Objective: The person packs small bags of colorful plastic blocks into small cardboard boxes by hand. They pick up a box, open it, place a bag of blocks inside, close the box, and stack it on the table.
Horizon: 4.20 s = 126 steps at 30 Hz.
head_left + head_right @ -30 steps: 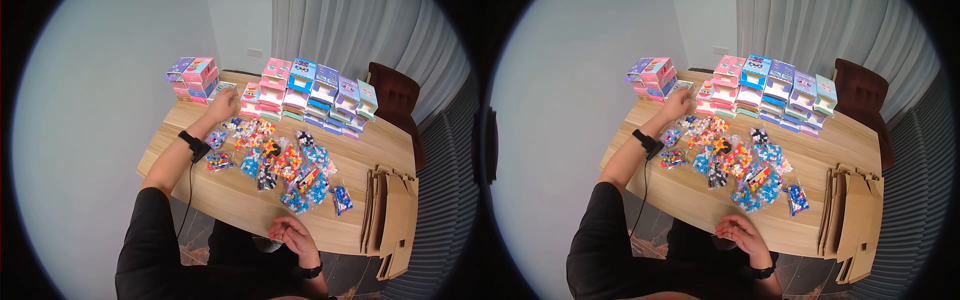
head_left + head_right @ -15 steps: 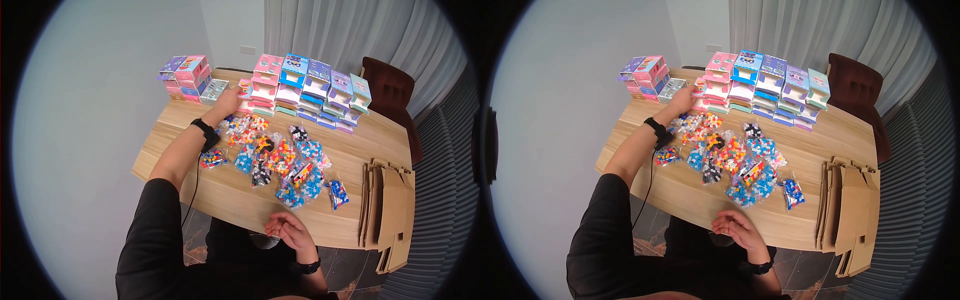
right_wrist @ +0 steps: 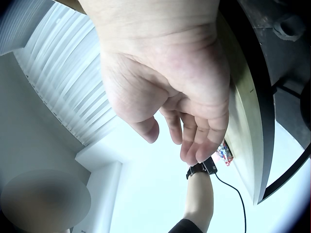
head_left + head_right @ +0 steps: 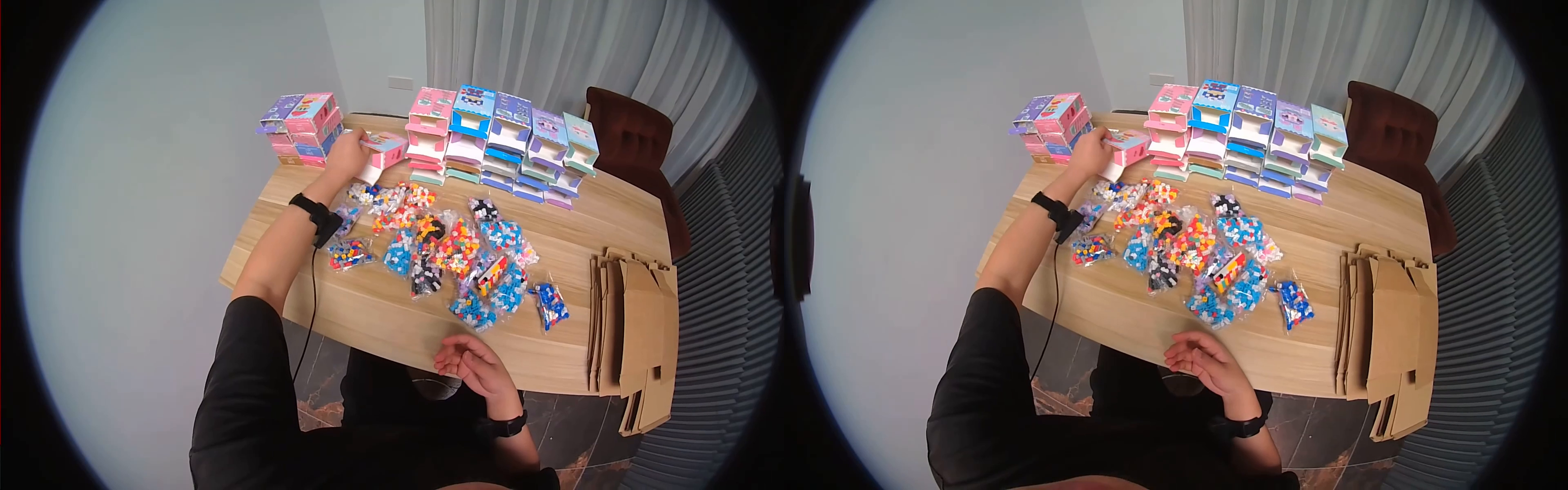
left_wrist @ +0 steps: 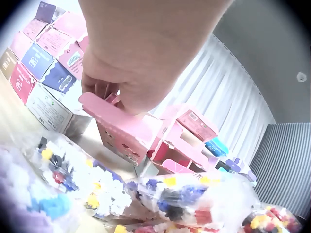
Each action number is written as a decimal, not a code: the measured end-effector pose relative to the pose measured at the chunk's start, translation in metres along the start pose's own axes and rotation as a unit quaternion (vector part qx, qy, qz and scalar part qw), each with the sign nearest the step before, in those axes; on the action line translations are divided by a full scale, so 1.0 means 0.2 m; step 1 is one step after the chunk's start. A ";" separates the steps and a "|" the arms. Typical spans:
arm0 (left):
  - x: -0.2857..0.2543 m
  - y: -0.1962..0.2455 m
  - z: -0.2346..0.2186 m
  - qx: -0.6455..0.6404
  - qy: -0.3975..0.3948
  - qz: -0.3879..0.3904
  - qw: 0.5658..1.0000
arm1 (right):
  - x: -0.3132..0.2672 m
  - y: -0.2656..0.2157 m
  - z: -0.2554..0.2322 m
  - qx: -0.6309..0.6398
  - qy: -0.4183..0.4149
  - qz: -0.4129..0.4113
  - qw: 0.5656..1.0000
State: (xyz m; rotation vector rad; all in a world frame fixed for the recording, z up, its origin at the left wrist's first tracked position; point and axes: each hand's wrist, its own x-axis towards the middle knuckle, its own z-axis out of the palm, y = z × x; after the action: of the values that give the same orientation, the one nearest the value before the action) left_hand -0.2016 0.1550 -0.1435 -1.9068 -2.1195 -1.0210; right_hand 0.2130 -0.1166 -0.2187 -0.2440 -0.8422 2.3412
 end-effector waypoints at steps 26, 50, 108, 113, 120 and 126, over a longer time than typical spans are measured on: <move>-1.26 0.88 -0.73 -0.236 -0.267 0.170 0.919 | -0.01 0.01 -0.03 0.068 -0.025 -0.038 0.997; -1.29 0.73 -0.85 -0.325 -0.221 0.116 0.912 | 0.01 -0.01 0.00 0.137 0.056 -0.019 0.989; -1.33 0.86 -0.94 -0.214 -0.224 0.232 0.922 | 0.01 -0.01 -0.01 0.139 0.070 -0.049 0.987; -1.35 0.92 -0.93 -0.274 -0.265 0.235 0.894 | 0.03 0.00 0.02 0.103 0.090 -0.059 0.989; -1.39 0.92 -0.87 -0.320 -0.271 0.222 0.881 | 0.02 -0.02 0.02 0.126 0.064 -0.055 0.988; -1.40 0.93 -0.86 -0.311 -0.270 0.232 0.881 | 0.03 -0.02 0.04 0.107 0.063 -0.055 0.991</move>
State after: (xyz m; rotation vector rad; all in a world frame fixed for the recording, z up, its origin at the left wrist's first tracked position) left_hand -0.0341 -0.1772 -0.0787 -3.1224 -1.4403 -1.2516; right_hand 0.2082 -0.1147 -0.2102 -0.2458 -0.5255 2.2648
